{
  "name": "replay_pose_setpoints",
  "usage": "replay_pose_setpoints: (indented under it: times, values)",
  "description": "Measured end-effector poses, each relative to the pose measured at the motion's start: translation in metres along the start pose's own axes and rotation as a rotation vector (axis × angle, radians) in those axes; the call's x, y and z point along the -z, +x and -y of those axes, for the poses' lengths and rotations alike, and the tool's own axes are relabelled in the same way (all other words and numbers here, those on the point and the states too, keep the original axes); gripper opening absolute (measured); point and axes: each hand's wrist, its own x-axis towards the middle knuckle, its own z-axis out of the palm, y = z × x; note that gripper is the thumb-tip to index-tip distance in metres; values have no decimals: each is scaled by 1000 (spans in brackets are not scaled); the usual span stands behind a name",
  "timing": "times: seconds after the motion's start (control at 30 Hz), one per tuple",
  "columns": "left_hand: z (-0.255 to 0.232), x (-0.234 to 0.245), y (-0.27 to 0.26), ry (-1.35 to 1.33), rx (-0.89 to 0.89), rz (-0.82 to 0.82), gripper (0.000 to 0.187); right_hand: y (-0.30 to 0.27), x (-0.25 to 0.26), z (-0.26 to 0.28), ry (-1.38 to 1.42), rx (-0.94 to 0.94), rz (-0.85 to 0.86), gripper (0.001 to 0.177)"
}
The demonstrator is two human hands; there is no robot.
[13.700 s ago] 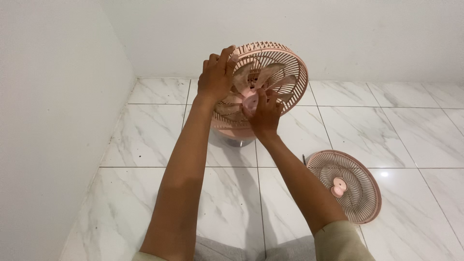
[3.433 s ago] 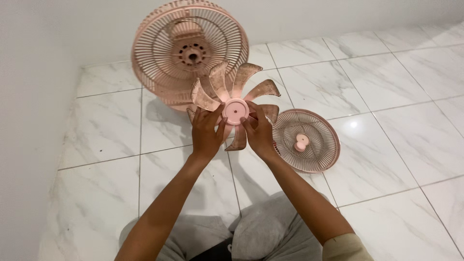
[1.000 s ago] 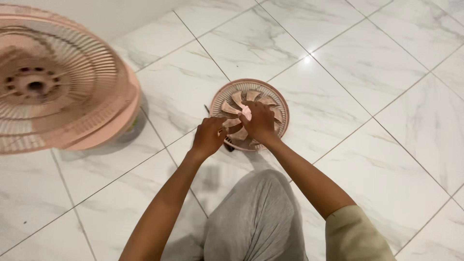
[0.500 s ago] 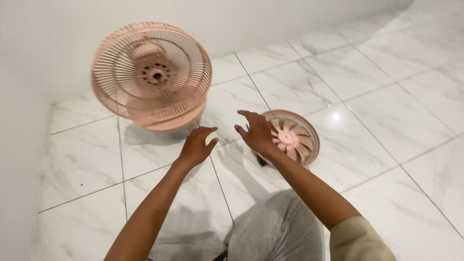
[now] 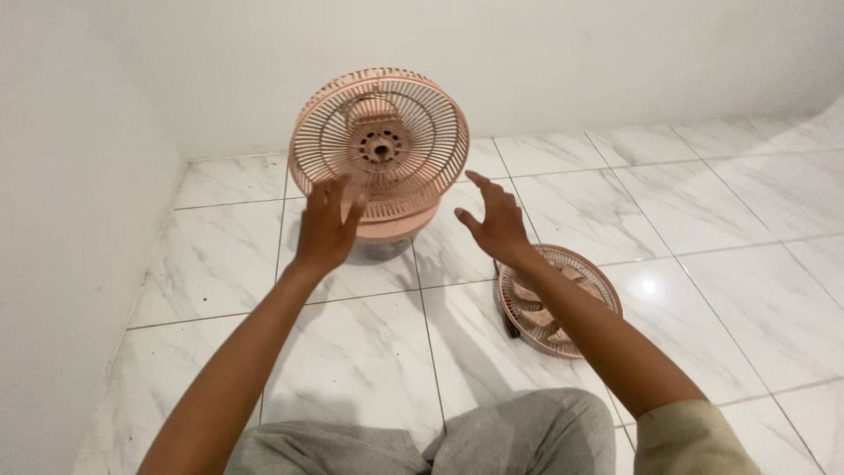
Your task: The person uses a screwdriver to loosen a screw on the front grille of a pink electric fan, then removes the front grille, the fan blade, and the rear grille. The person places each removed part on the floor and adjusts the fan head.
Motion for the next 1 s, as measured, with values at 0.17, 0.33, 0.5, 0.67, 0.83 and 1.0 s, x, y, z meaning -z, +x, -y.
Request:
replay_pose_setpoints:
  times: [0.17,0.33,0.5,0.67,0.83,1.0]
  values:
    - [3,31,31,163,-29,-214,62,50,11,11,-2,186,-52,76]
    - [13,48,62,186,-25,-239,58,109,24,22,202,-6,-81,84]
    - [24,51,94,165,69,-174,61,147,28,23,330,-83,14,78]
    - [41,53,111,-87,48,-89,63,170,22,16,329,-87,133,75]
    - [53,40,122,-312,-17,-90,63,179,13,9,401,-44,176,71]
    - [60,34,125,-214,-97,-186,54,174,1,0,365,133,59,62]
